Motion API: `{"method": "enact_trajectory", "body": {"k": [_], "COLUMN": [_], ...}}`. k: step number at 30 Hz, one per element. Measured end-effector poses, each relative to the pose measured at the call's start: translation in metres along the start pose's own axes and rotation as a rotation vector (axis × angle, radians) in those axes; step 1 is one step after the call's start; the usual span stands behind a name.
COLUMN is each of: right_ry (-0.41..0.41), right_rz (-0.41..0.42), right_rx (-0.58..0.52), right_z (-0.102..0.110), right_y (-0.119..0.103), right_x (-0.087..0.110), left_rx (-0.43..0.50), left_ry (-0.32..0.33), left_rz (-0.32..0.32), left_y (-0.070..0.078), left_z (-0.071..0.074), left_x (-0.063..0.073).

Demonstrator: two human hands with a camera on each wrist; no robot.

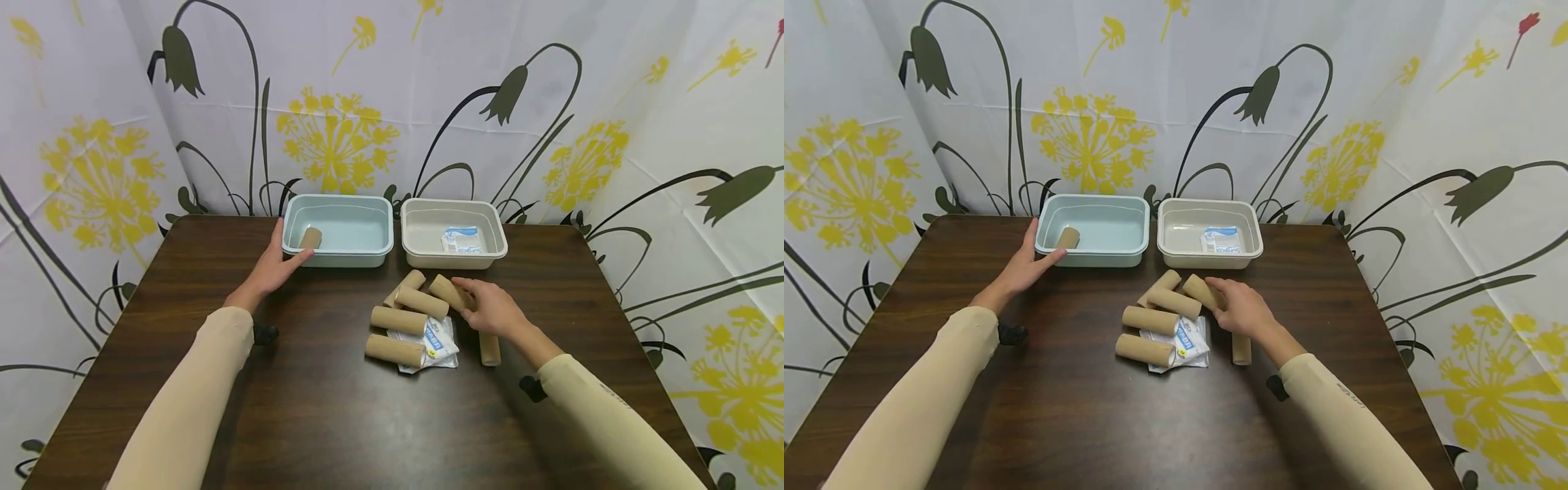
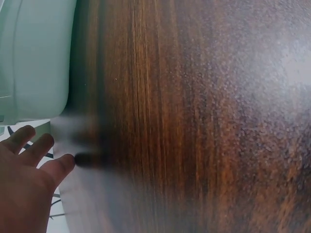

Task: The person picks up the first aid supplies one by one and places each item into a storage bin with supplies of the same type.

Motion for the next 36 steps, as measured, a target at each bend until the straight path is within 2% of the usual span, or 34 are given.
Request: {"method": "enact_trajectory", "body": {"k": [12,21,28,32,36], "right_ry": [0.037,0.054,0.07,0.065,0.074], "right_rz": [-0.012,-0.027,-0.034,-0.078,-0.162], "right_rx": [-0.033,-0.162,-0.385,-0.613,-0.826], "right_z": [0.011,0.018,0.025,0.026,0.026], "right_y": [0.008,0.003,-0.014,-0.027,-0.04], "right_x": [0.006,0.003,-0.008,-0.022,-0.039], "left_rx": [-0.011,-0.026,-0.031,-0.035,-0.041], "left_ry": [-0.017,-0.013,-0.018,-0.014,-0.012], "left_rz": [0.007,0.017,0.016,0.013,0.019], "left_y": [0.002,0.0,-0.002,-0.003,-0.005], "left_z": [0.0,0.0,-0.001,-0.001,-0.002], "left_x": [0.0,-0.002,-0.004,-0.005,-0.006]}}
Point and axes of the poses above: each hand's wrist, its own x-axis away from the middle knuckle, its own z-axis out of the back of the hand, y = z × x, the point moved 2 cm from there along -x, towards the middle knuckle, and after that the axes turned 12 degrees about z, right-handed, at the moved point
